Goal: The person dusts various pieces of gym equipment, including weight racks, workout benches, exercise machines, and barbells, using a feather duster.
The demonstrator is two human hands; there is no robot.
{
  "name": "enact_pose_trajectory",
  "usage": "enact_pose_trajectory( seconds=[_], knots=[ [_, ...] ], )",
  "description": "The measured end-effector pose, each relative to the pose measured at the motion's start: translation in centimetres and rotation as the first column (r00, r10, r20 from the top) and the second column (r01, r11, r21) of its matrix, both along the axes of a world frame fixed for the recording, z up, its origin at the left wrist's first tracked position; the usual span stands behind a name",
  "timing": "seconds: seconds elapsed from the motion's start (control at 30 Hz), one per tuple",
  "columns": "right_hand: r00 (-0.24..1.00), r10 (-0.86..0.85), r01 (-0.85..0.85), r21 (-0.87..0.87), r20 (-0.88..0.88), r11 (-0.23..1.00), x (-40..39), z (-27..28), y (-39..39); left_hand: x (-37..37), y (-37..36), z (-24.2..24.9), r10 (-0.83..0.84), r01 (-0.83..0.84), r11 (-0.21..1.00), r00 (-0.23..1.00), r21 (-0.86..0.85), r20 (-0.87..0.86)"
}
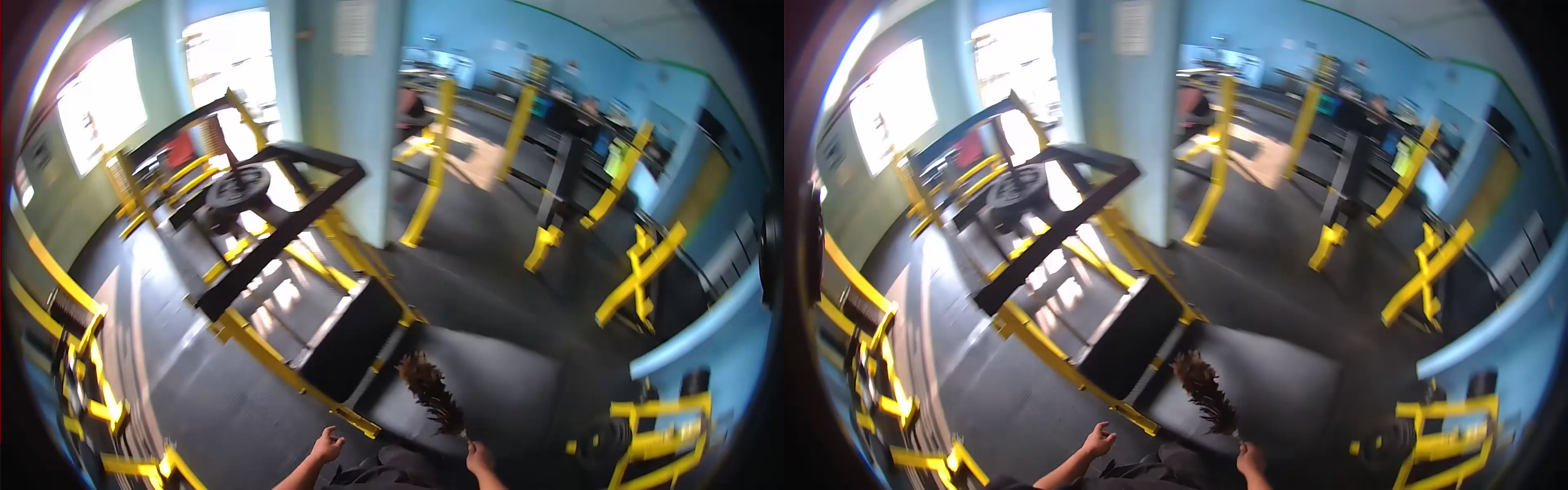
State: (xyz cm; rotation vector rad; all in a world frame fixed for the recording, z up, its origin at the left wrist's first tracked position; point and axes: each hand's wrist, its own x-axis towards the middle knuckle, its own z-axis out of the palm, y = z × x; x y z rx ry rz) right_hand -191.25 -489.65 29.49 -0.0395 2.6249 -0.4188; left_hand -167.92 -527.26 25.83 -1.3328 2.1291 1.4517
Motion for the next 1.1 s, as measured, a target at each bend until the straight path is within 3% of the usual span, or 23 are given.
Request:
enact_pose_trajectory(
  seconds=[0.1,0.17,0.2,0.27,0.3,0.37,0.43,0.47,0.53,0.63,0.67,0.73,0.8,0.87,0.93,1.0,1.1],
  knots=[
    [0.978,-0.204,0.188,0.244,0.042,0.951,3.2,0.4,7.0,-0.1,1.0,-0.8,-0.128,0.127,0.991,0.991,-0.032,-0.036],
    [0.892,-0.449,0.447,0.241,-0.05,0.861,5.1,1.5,11.0,-0.5,1.7,-0.4,-0.177,0.176,0.983,0.984,-0.041,-0.012],
    [0.87,-0.49,0.487,0.234,-0.052,0.841,6.0,1.8,12.4,-0.9,2.0,-0.5,-0.194,0.193,0.98,0.981,-0.055,-0.017],
    [0.751,-0.612,0.641,0.053,-0.25,0.765,8.0,1.9,14.8,-2.4,2.6,-0.9,-0.255,0.252,0.965,0.967,-0.073,-0.029],
    [0.724,-0.643,0.673,0.048,-0.251,0.738,8.9,1.8,15.6,-3.1,2.8,-1.0,-0.288,0.285,0.956,0.957,-0.064,-0.039],
    [0.745,-0.575,0.561,-0.147,-0.339,0.814,10.1,1.2,17.3,-4.5,3.7,-1.1,-0.347,0.345,0.937,0.937,-0.059,-0.045],
    [0.743,-0.57,0.554,-0.154,-0.351,0.818,11.4,0.8,18.7,-6.8,5.2,-2.3,-0.389,0.38,0.92,0.915,-0.1,-0.102],
    [0.725,-0.576,0.567,-0.147,-0.378,0.81,12.0,0.7,19.5,-8.0,5.9,-3.1,-0.507,0.467,0.851,0.85,-0.24,-0.143],
    [0.683,-0.608,0.606,-0.152,-0.404,0.781,12.7,0.3,21.4,-11.3,8.9,-2.2,-0.541,0.509,0.833,0.831,-0.217,-0.127],
    [0.456,-0.813,0.757,-0.323,-0.362,0.568,13.0,-0.4,25.2,-16.9,15.4,-0.6,-0.584,0.568,0.81,0.803,-0.147,-0.117],
    [0.429,-0.828,0.774,-0.326,-0.361,0.543,13.1,-0.4,26.8,-18.9,18.3,-0.2,-0.605,0.592,0.796,0.787,-0.126,-0.12],
    [0.385,-0.902,0.832,-0.352,-0.194,0.43,13.1,-0.2,31.1,-22.5,25.0,-0.7,-0.658,0.649,0.753,0.739,-0.106,-0.148],
    [0.443,-0.883,0.805,-0.366,-0.155,0.467,13.4,-1.4,36.2,-26.3,33.0,-1.3,-0.706,0.696,0.707,0.684,-0.128,-0.182],
    [0.506,-0.861,0.832,-0.238,-0.043,0.501,13.5,-2.7,41.9,-29.5,41.6,-0.9,-0.724,0.723,0.683,0.653,-0.101,-0.223],
    [0.608,-0.793,0.763,-0.309,0.044,0.568,14.5,-1.9,46.6,-31.6,49.6,0.8,-0.738,0.74,0.663,0.62,-0.115,-0.266],
    [0.695,-0.719,0.667,-0.359,-0.016,0.653,13.5,-2.9,51.0,-33.5,56.1,1.9,-0.756,0.762,0.637,0.59,-0.113,-0.284],
    [0.763,-0.646,0.579,-0.458,0.013,0.675,10.6,-2.8,57.9,-34.3,62.0,3.1,-0.763,0.785,0.617,0.58,-0.053,-0.284]
  ],
)
